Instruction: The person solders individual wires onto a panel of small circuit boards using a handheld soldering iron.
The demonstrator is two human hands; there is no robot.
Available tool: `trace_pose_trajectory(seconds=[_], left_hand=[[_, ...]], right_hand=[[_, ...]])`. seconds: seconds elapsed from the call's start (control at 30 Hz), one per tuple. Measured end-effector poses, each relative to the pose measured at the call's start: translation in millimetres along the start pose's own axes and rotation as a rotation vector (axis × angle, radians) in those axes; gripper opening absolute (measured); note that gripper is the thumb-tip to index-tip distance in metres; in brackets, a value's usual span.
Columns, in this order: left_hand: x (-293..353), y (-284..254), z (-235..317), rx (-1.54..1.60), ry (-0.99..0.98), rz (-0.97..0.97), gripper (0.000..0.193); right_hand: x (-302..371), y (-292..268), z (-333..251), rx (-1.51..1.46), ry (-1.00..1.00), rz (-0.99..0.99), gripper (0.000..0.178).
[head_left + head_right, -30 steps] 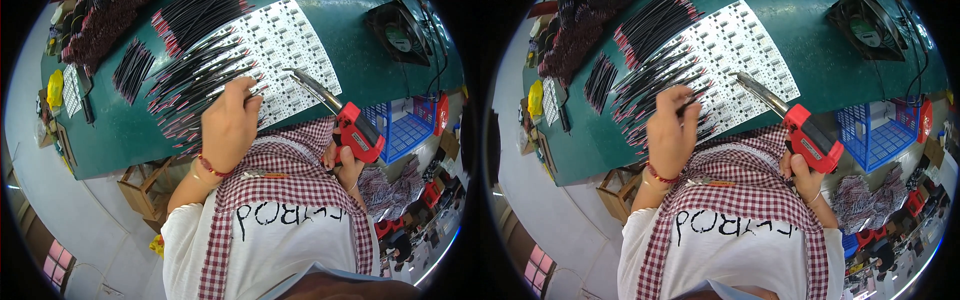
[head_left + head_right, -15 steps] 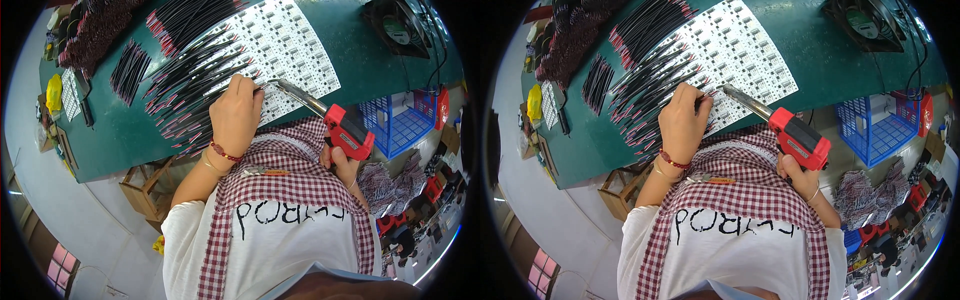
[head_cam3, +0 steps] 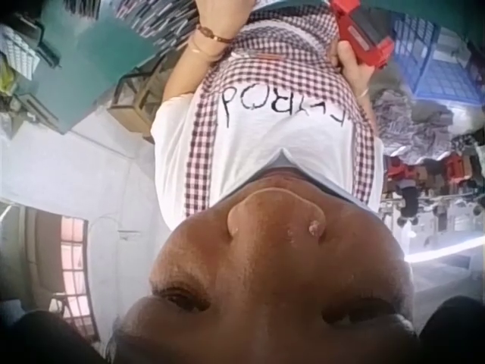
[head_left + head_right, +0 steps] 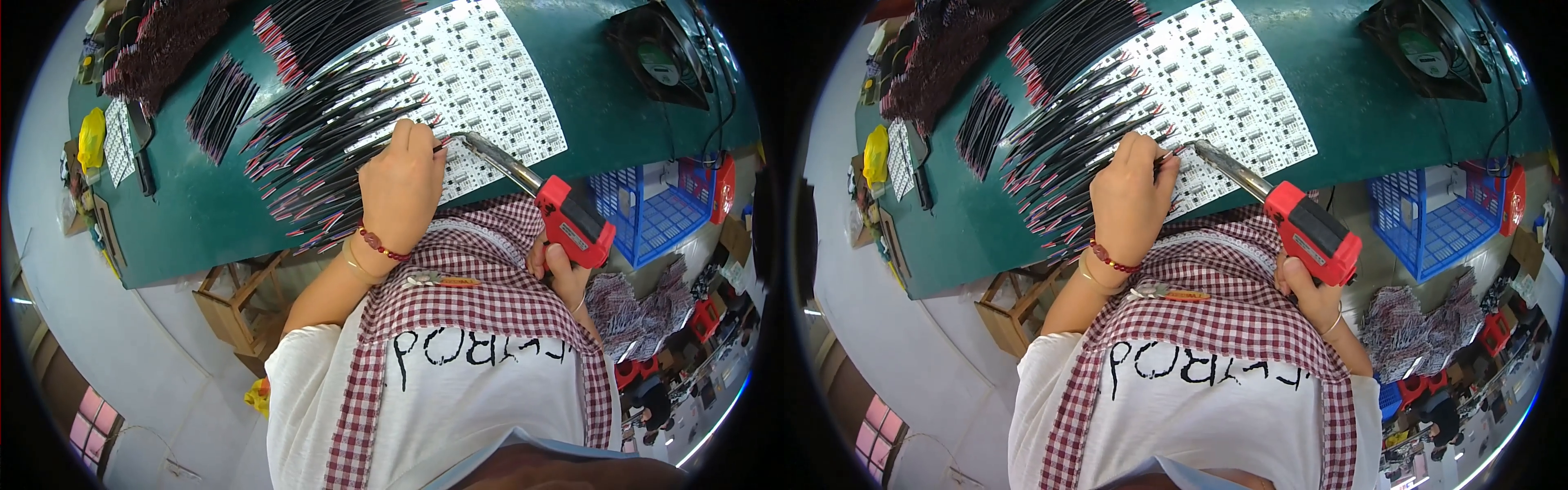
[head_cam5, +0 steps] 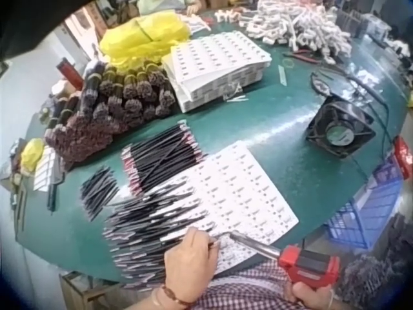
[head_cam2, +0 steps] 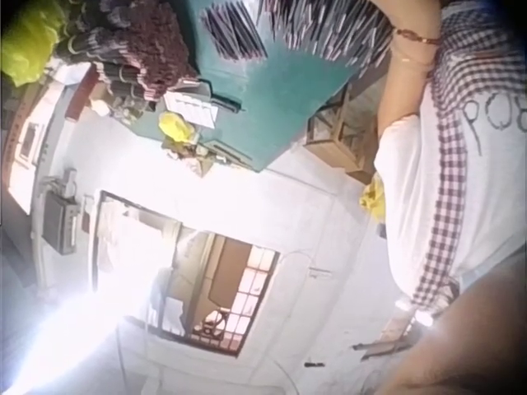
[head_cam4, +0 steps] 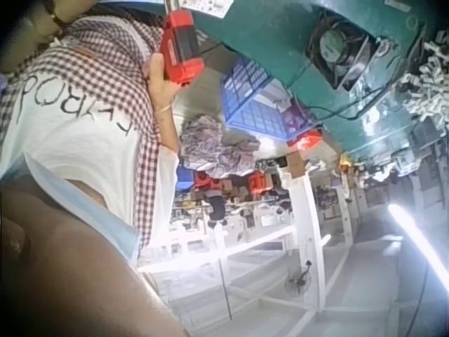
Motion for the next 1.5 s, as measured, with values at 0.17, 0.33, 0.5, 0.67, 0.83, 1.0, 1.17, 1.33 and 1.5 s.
trace_pose_trajectory(seconds=[0.17,0.33,0.5,0.67,0.83,1.0,1.17,1.33,1.5], left_hand=[[0.9,0.8,-1.2,0.029,0.005,-0.007,0.017],[0.2,-0.1,-1.7,0.02,0.008,0.005,0.017],[-2.0,-2.7,-2.2,0.031,0.003,-0.003,0.015],[-5.2,-4.1,-2.7,0.028,-0.002,-0.071,0.012],[-6.2,-4.4,-2.2,0.032,-0.001,-0.081,0.012],[-7.1,-5.8,-1.2,0.046,0.01,-0.079,0.012],[-8.2,-6.1,-0.7,0.033,0.016,-0.087,0.011],[-8.4,-6.5,-0.2,0.013,0.025,-0.096,0.011],[-10.0,-7.5,-1.7,0.006,0.046,-0.107,0.01]], right_hand=[[2.8,1.9,-4.8,-0.118,-0.034,0.036,0.038],[1.2,2.0,-6.2,-0.034,0.013,0.053,0.049],[1.8,1.2,-6.8,-0.025,-0.003,0.045,0.049],[5.1,0.2,-6.1,-0.031,0.016,0.045,0.043],[7.0,-1.9,-1.9,-0.025,0.005,0.047,0.039],[7.1,-2.9,-0.7,0.023,0.018,0.016,0.041],[8.0,0.6,-10.2,-0.016,-0.028,0.06,0.05],[9.7,-2.4,-10.7,-0.075,-0.058,0.063,0.043],[8.7,-2.4,-9.0,-0.047,-0.023,0.037,0.042]])
Point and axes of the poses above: each hand's wrist, its own x-axis away from the middle knuckle, its own y-axis out of the palm, z = x × y, the point moved 4 cm from there along -x, towards the middle knuckle, and after that the axes turned 9 degrees about -y, right-handed, at the moved point
